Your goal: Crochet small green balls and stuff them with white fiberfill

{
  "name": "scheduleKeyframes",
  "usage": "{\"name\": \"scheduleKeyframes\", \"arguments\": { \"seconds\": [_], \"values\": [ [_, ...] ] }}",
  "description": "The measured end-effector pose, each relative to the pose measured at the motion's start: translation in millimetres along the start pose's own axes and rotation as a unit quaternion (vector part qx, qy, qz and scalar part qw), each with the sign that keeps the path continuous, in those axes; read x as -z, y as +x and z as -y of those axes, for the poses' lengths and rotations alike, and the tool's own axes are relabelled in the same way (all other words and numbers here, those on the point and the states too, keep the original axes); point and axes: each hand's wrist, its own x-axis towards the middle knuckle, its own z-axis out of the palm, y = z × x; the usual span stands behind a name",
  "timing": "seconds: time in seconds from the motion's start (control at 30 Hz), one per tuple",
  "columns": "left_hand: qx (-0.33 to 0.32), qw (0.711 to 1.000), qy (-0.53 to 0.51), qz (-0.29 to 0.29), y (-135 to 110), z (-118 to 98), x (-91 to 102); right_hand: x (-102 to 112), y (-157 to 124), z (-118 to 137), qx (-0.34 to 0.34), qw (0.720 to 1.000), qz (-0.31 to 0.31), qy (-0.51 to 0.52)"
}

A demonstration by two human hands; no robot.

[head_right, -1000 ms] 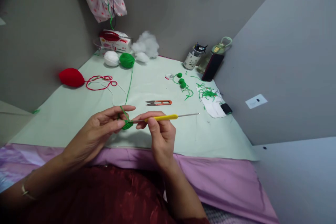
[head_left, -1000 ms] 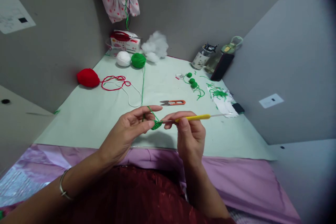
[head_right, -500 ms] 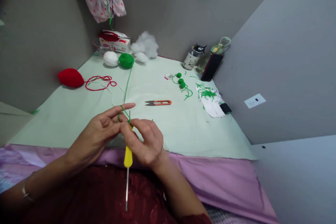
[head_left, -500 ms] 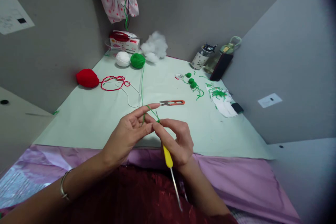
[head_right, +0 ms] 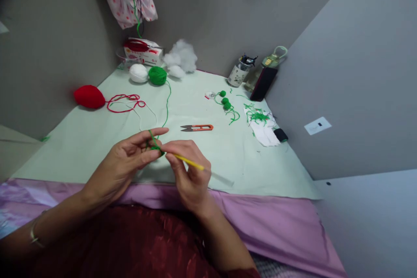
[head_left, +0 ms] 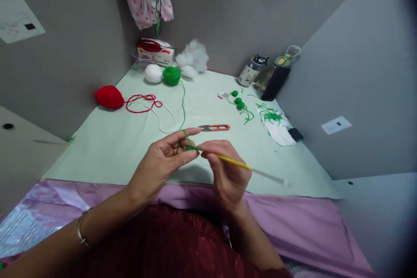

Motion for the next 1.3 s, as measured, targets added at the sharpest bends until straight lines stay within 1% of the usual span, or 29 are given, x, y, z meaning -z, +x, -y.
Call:
{"name": "scheduleKeyframes", "arguments": {
  "seconds": [0.03, 0.1, 0.13, 0.17, 0.2, 0.23, 0.3, 0.37, 0.47, 0.53, 0.63, 0.7, 0.77, 0.87, 0.93, 1.0, 1.03, 1.1, 1.13, 1.17, 1.23, 1.27, 1.3],
  "values": [
    [0.002, 1.0, -0.014, -0.005, 0.5, 0.0, -0.9, -0.4, -2.9, -0.3, 0.035, 0.998, -0.002, -0.045],
    [0.04, 0.998, -0.056, 0.006, 2.3, -0.7, -1.5, -0.2, -7.2, -1.2, 0.099, 0.988, -0.002, -0.121],
    [0.073, 0.994, -0.08, 0.018, 3.5, -1.4, -1.1, 0.4, -8.0, -1.6, 0.115, 0.984, -0.005, -0.133],
    [0.105, 0.989, -0.103, 0.027, 4.8, -2.1, -0.4, 1.4, -7.8, -1.9, 0.113, 0.986, -0.007, -0.123],
    [0.13, 0.984, -0.122, 0.031, 6.0, -2.9, 0.6, 2.5, -6.5, -2.1, 0.092, 0.991, -0.013, -0.095],
    [0.141, 0.98, -0.134, 0.03, 6.9, -3.5, 1.6, 3.6, -4.5, -2.1, 0.059, 0.997, -0.025, -0.054],
    [0.124, 0.984, -0.129, 0.013, 7.3, -4.0, 2.8, 4.8, 0.5, -1.6, -0.02, 0.997, -0.06, 0.043],
    [0.087, 0.992, -0.09, 0.01, 5.8, -3.4, 2.2, 4.3, 4.5, -1.1, -0.082, 0.988, -0.064, 0.117],
    [0.045, 0.998, -0.032, 0.027, 2.2, -1.4, -0.1, 1.8, 5.8, -1.9, -0.121, 0.979, -0.036, 0.158],
    [0.036, 0.999, -0.014, 0.032, 0.7, -0.7, -0.3, 1.1, 4.6, -3.6, -0.146, 0.974, -0.039, 0.17],
    [0.035, 0.999, 0.01, 0.028, 0.2, -1.6, 1.9, 2.3, 3.3, -6.8, -0.188, 0.957, -0.047, 0.215],
    [0.03, 0.999, 0.028, 0.017, 0.4, -2.7, 4.0, 3.4, 3.5, -7.7, -0.199, 0.95, -0.043, 0.236],
    [0.023, 0.999, 0.044, 0.005, 0.3, -3.6, 6.1, 4.4, 4.1, -6.7, -0.196, 0.95, -0.039, 0.241],
    [0.013, 0.998, 0.063, -0.001, -0.5, -3.9, 8.6, 6.1, 4.2, -1.6, -0.175, 0.963, -0.035, 0.203],
    [-0.002, 0.996, 0.088, -0.005, -1.7, -3.8, 8.8, 7.6, 3.1, 2.0, -0.136, 0.982, -0.018, 0.131],
    [-0.031, 0.991, 0.131, -0.022, -3.1, -3.4, 7.4, 8.5, 1.1, 3.9, -0.062, 0.997, 0.008, 0.044],
    [-0.05, 0.986, 0.153, -0.036, -3.8, -3.0, 6.2, 8.5, -0.4, 3.9, -0.017, 1.0, 0.022, 0.002],
    [-0.073, 0.981, 0.17, -0.058, -4.6, -2.0, 3.7, 7.4, -3.9, 2.4, 0.075, 0.993, 0.04, -0.081],
    [-0.069, 0.984, 0.152, -0.057, -4.5, -1.4, 2.8, 6.6, -5.7, 1.3, 0.111, 0.985, 0.041, -0.123],
    [-0.048, 0.991, 0.116, -0.049, -4.0, -0.8, 2.3, 5.7, -7.4, 0.2, 0.137, 0.976, 0.039, -0.163],
    [0.034, 0.999, 0.019, -0.011, -1.8, -0.6, 2.8, 4.9, -9.4, -0.9, 0.164, 0.964, 0.034, -0.204],
    [0.077, 0.997, -0.028, 0.004, -0.4, -0.9, 3.7, 5.1, -9.3, -0.8, 0.157, 0.968, 0.03, -0.193],
    [0.111, 0.992, -0.063, 0.013, 1.1, -1.5, 4.9, 5.6, -8.4, -0.3, 0.132, 0.978, 0.023, -0.161]
  ]
}}
